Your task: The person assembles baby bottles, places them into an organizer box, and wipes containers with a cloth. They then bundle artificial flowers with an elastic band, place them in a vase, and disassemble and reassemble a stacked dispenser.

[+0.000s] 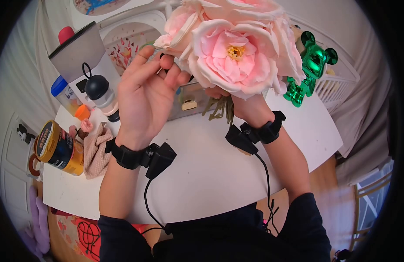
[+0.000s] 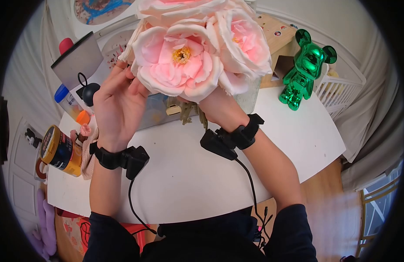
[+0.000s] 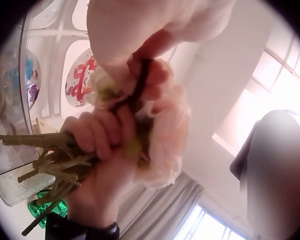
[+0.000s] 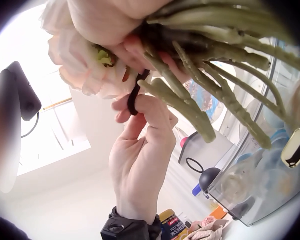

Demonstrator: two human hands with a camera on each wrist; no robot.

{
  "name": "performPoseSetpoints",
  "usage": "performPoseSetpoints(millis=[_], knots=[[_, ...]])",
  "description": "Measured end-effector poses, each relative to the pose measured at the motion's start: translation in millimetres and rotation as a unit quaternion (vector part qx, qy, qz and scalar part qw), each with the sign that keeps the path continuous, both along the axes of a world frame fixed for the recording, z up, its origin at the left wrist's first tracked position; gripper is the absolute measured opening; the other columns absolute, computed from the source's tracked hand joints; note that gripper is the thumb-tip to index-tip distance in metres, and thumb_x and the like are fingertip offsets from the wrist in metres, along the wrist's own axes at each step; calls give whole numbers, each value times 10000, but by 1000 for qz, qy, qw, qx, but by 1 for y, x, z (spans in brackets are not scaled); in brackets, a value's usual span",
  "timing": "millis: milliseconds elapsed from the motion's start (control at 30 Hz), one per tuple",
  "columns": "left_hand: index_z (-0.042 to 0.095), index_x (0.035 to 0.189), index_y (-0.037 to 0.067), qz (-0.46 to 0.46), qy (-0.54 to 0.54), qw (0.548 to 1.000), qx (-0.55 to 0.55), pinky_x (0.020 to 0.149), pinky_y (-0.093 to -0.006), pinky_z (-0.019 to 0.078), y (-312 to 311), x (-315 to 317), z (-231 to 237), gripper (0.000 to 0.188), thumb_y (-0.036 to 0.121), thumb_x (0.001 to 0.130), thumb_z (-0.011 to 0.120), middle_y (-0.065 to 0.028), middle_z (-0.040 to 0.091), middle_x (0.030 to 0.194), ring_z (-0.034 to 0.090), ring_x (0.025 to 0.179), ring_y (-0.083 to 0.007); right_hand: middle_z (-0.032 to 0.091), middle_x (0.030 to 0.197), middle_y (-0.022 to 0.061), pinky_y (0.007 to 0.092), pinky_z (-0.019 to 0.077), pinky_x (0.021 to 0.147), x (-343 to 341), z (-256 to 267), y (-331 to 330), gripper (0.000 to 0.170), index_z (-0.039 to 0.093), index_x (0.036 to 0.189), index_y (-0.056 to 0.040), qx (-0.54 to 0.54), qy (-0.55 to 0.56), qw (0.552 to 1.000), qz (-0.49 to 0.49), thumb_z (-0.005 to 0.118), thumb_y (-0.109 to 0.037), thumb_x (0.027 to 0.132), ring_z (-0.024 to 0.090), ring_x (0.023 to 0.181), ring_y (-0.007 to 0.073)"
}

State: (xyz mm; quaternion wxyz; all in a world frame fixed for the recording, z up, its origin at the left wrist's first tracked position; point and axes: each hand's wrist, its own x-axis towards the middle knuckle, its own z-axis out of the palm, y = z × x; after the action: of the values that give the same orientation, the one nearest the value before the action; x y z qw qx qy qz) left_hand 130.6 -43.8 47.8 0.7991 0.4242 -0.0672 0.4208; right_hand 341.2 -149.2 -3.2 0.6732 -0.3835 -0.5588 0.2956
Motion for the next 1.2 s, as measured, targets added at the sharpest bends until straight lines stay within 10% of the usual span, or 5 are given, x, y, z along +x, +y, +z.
performPoseSetpoints(millis=[267, 500, 667, 833, 1200], knots=[[488, 1191, 106, -48, 94, 984, 146, 585, -283, 463, -10, -1, 7, 252, -56, 1021, 578, -123, 709, 1097, 556, 614, -117, 690, 1054, 31, 325, 526, 812, 16, -2, 11, 118, 648, 1143, -36, 5, 8, 994, 106, 646, -76, 1031, 604, 971, 142], [495, 1101, 62, 101, 234, 918, 302, 608, -245, 544, -12, 3, 9, 412, -33, 863, 818, -96, 739, 1120, 713, 715, -113, 549, 928, 3, 319, 427, 752, -12, 10, 3, 198, 597, 1063, -76, 36, -80, 994, -71, 565, -272, 1064, 479, 855, 133], [674, 1280, 51, 219, 338, 803, 439, 777, -289, 588, -23, -2, 14, 669, 74, 690, 989, -52, 759, 1121, 711, 1079, -127, 362, 771, -49, 286, 293, 643, -23, 25, 2, 413, 517, 930, -127, 78, -24, 995, -64, 541, -514, 1072, 311, 660, 103], [613, 1401, 59, 156, 319, 846, 397, 1206, -479, 472, -22, 6, -1, 881, 126, 635, 1043, -73, 626, 1421, 573, 1402, -232, 337, 784, -63, 276, 322, 659, 2, 41, 2, 331, 664, 1172, -41, 163, 240, 950, 116, 540, -344, 1120, 295, 665, 73], [552, 1421, 82, 227, 247, 819, 465, 1127, -444, 522, -34, 30, -22, 908, 230, 667, 1036, -88, 664, 1376, 647, 1294, -257, 358, 757, -83, 252, 312, 621, -27, 27, 7, 316, 641, 1200, -4, 209, 202, 953, 84, 564, -295, 1104, 321, 592, 46]])
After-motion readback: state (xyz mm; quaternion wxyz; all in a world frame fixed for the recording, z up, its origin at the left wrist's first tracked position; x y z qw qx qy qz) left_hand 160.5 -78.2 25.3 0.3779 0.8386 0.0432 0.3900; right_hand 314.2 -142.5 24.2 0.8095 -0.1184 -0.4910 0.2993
